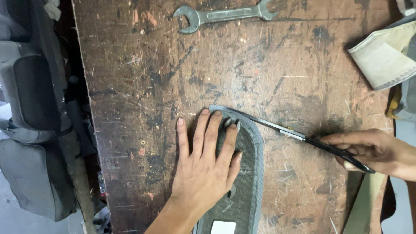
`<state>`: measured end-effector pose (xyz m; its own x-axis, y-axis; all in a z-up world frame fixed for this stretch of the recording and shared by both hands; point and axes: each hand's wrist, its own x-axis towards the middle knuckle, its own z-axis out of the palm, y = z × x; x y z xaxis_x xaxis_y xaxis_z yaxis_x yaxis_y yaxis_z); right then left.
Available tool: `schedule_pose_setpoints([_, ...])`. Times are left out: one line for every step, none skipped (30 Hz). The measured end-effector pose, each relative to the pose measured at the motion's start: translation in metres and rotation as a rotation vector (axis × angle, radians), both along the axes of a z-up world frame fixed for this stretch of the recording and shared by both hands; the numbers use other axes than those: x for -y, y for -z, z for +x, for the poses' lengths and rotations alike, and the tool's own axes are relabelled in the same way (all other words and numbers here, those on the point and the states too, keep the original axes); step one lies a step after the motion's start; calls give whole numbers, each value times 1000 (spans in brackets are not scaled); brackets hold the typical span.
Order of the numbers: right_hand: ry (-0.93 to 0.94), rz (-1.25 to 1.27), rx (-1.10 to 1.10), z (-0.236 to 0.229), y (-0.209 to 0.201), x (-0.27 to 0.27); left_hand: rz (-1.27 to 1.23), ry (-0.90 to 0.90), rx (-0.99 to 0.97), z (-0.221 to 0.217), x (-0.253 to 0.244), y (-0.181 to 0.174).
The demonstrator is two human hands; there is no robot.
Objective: The person uses shears to cut a gray carpet piece along a template on a wooden workbench. They measure with a ruler, trim the edges, and then mark the cut piece with a pencil before setting it aside.
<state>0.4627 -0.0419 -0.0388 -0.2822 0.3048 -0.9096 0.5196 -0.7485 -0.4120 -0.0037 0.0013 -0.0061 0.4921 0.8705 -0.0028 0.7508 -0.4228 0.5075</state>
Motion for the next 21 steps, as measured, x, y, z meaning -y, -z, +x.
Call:
schedule_pose_setpoints([36, 43, -85, 1, 1, -1, 0, 1, 0, 0, -1, 1])
schedule_pose_setpoints([-6, 41, -22, 1, 1, -3, -1, 1, 0, -1, -1, 2])
schedule_pose_setpoints([-48, 39, 40, 2, 0, -6, -8, 6, 1, 0, -1, 2])
schedule_pose_setpoints([-90, 37, 103, 2, -2, -9, -14, 10, 1, 1, 0, 2])
schedule_pose_setpoints([-91, 28, 100, 1, -2, -12, -20, 15, -1, 1, -1, 3])
schedule_pose_setpoints([-92, 19, 97, 0, -4, -16, -17, 17, 1, 1, -1, 3])
schedule_pose_setpoints([-95, 13, 90, -3, -3, -22, -11, 17, -1, 0, -1, 3])
schedule_pose_setpoints([-108, 19, 96, -6, -2, -29, -6, 17, -3, 0, -2, 3])
schedule_pose_setpoints([-118, 21, 105, -8, -2, -34, -7, 15, 0, 0, -1, 2])
schedule_pose_setpoints([-129, 23, 114, -11, -1, -36, -7, 12, 3, -1, -1, 2])
schedule_pose_setpoints([-140, 22, 131, -12, -1, -38, -8, 13, 10, -1, 0, 1])
schedule_pose_setpoints([-151, 20, 149, -13, -1, -39, -11, 16, 12, -1, 0, 1])
schedule_pose_setpoints([-167, 24, 163, -13, 0, -43, -9, 14, 12, -1, 0, 1])
schedule_pose_setpoints([-66, -23, 94, -12, 0, -46, -6, 12, 12, -1, 0, 1])
schedule_pose_setpoints([35, -71, 24, -11, 1, -47, -8, 17, 7, -2, 0, 1])
schedule_pose_setpoints([136, -119, -46, -9, 1, -49, -9, 22, 1, -3, 0, 1])
schedule_pose_setpoints([59, -93, -17, -8, 1, -50, -15, 28, -6, -3, 0, 1])
schedule_pose_setpoints([-18, -68, 12, -7, 0, -52, -21, 38, 0, -4, 1, 1])
schedule_pose_setpoints([-96, -36, 41, -6, 1, -55, -21, 46, 4, -5, 0, 1])
schedule_pose_setpoints([-155, -29, 12, -7, 2, -60, -22, 54, 9, -6, 0, 1])
schedule_pose_setpoints([-213, -23, -14, -8, 2, -63, -17, 57, 5, -6, -1, 1])
